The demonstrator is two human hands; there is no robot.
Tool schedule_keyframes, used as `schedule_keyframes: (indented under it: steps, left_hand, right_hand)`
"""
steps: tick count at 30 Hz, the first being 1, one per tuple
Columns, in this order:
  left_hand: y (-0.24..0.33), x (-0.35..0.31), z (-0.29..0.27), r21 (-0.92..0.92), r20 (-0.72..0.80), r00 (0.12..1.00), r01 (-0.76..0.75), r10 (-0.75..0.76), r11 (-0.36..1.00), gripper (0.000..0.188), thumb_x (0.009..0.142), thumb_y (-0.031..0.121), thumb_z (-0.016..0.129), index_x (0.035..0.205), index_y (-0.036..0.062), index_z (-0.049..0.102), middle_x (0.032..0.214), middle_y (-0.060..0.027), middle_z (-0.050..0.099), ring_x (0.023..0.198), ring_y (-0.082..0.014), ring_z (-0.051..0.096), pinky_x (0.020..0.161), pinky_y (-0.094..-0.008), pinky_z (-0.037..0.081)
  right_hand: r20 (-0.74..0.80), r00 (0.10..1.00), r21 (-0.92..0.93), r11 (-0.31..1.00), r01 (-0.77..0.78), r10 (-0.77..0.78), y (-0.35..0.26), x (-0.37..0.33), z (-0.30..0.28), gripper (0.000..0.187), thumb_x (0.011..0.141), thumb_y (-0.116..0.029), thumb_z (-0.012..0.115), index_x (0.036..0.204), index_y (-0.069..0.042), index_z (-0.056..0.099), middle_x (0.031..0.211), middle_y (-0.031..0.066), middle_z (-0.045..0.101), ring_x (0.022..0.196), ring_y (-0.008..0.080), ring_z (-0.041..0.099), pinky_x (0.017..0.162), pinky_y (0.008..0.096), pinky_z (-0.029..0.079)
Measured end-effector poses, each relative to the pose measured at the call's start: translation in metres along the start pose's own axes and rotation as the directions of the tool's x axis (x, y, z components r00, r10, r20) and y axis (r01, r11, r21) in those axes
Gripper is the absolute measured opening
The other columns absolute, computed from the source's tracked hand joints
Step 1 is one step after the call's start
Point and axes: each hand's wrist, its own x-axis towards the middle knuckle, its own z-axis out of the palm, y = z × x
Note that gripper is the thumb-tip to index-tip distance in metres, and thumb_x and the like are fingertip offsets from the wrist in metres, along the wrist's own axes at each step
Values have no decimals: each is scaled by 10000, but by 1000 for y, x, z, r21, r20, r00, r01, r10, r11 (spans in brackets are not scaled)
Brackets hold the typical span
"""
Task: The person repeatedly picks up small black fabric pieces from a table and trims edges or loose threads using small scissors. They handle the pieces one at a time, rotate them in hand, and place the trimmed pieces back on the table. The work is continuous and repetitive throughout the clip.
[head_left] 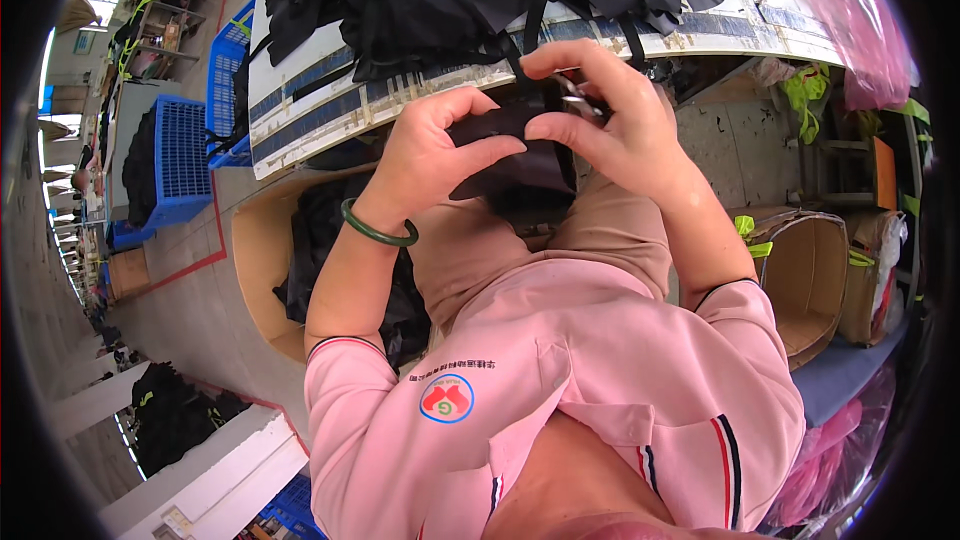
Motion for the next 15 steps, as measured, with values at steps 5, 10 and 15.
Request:
schedule_keyframes:
  steps: [5,10,15]
  left_hand:
    - [3,0,-2,146,75,996,-52,41,988,190,733,57,770,865,4,644,818,-7,630,744,-55,560,664,-212,462]
    - [-23,-6,-30,-1,164,973,-163,161,987,152,726,-11,720,865,-13,659,934,-92,656,822,-158,616,762,-269,471]
    - [-57,-4,-9,-751,251,967,229,-53,620,235,845,148,565,985,-39,588,960,-130,641,853,-199,638,800,-301,512]
  right_hand:
    - [223,975,-106,994,1,22,13,-3,-5,172,758,-40,713,875,9,596,817,64,612,686,180,557,635,275,438]
    - [258,955,264,940,-217,148,23,-8,-13,87,805,-54,672,837,-8,605,904,76,623,774,126,553,688,259,435]
    - [287,958,708,673,-215,3,20,-11,5,61,814,17,637,825,-12,585,1069,122,633,929,144,567,818,276,446]
